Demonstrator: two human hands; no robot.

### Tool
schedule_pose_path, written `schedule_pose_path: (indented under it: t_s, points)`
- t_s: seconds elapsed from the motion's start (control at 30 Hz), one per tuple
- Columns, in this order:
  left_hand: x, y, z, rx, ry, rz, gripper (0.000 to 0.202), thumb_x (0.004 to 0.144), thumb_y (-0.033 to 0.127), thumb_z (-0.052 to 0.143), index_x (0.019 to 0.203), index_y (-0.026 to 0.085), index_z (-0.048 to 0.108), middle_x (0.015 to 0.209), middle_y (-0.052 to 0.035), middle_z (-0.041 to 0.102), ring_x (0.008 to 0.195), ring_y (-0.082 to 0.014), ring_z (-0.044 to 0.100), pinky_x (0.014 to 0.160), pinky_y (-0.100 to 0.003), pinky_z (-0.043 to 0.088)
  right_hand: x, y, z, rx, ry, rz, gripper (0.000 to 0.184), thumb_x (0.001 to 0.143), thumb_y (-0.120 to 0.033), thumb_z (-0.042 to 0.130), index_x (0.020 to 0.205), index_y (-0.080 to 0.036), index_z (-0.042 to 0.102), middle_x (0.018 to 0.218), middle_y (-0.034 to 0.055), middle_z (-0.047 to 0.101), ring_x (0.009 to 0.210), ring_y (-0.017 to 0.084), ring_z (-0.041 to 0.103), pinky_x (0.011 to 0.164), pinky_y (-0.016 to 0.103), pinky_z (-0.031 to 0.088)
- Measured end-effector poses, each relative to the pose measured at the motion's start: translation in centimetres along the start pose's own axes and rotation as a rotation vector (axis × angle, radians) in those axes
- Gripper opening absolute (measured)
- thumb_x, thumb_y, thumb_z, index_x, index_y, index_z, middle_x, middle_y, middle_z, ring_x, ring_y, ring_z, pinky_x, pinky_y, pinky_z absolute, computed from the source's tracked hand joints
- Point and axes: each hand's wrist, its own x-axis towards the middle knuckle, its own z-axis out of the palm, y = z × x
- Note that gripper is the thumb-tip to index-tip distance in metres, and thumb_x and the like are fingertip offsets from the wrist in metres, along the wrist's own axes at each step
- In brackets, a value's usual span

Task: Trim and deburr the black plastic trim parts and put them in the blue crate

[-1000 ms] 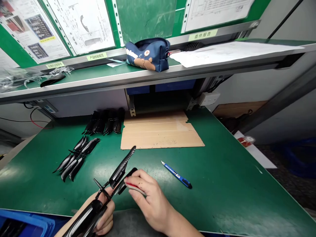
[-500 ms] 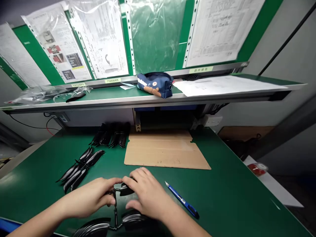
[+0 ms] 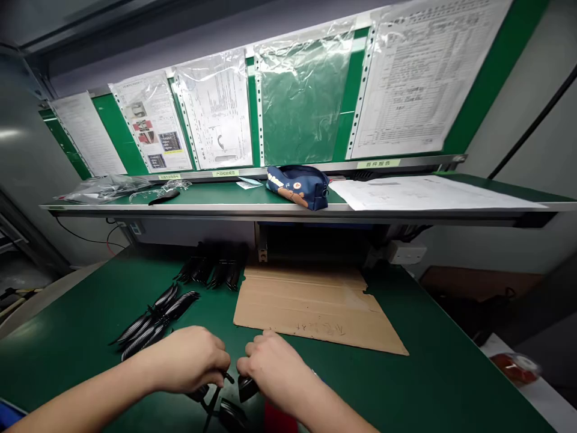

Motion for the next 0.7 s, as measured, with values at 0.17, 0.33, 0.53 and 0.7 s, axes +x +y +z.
schedule_pose_path:
  t_s: [0.17, 0.33, 0.53, 0.7]
  points:
    - [-1.0, -2.5, 1.9, -0.254, 0.238, -0.400, 0.034, 0.086, 0.051, 0.039, 0.072, 0.021, 0.047, 0.068, -0.0002, 0.047, 0.060, -0.0139, 0.035, 0.057, -0.027, 0.021, -0.5, 0.5, -0.8, 0.517, 0.290, 0.503, 0.015, 0.080, -0.037, 0.049, 0.090, -0.026, 0.049, 0.097, 0.0007, 0.059, 0.091, 0.017, 0.053, 0.079, 0.034, 0.043]
    - [-0.1, -4.6, 10.3, -1.136, 0.487, -0.556, 0.036, 0.081, 0.054, 0.049, 0.082, 0.018, 0.041, 0.068, 0.0034, 0.044, 0.062, -0.0101, 0.042, 0.059, -0.024, 0.034, 0.4, -1.5, 3.7, 0.680, 0.230, 0.647, 0.045, 0.079, -0.051, 0.047, 0.118, -0.028, 0.048, 0.124, 0.0070, 0.054, 0.117, 0.025, 0.049, 0.097, 0.042, 0.044]
    - [0.5, -4.0, 15.8, -2.078, 0.716, -0.740, 0.045, 0.070, 0.038, 0.072, 0.093, 0.021, 0.038, 0.075, 0.0019, 0.054, 0.064, -0.0115, 0.059, 0.065, -0.026, 0.045, 1.8, -2.2, 7.9, 0.547, 0.054, 0.590, 0.063, 0.084, -0.047, 0.037, 0.139, -0.016, 0.030, 0.140, 0.0119, 0.044, 0.127, 0.028, 0.043, 0.107, 0.048, 0.037]
    - [-1.5, -6.7, 13.7, -1.329, 0.608, -0.675, 0.034, 0.079, 0.047, 0.057, 0.077, 0.020, 0.038, 0.065, 0.0029, 0.044, 0.057, -0.0103, 0.042, 0.059, -0.026, 0.030, 3.0, -0.9, 10.2, 0.433, 0.016, 0.377, 0.047, 0.075, -0.027, 0.050, 0.121, -0.020, 0.048, 0.112, 0.0095, 0.064, 0.100, 0.025, 0.059, 0.085, 0.039, 0.048]
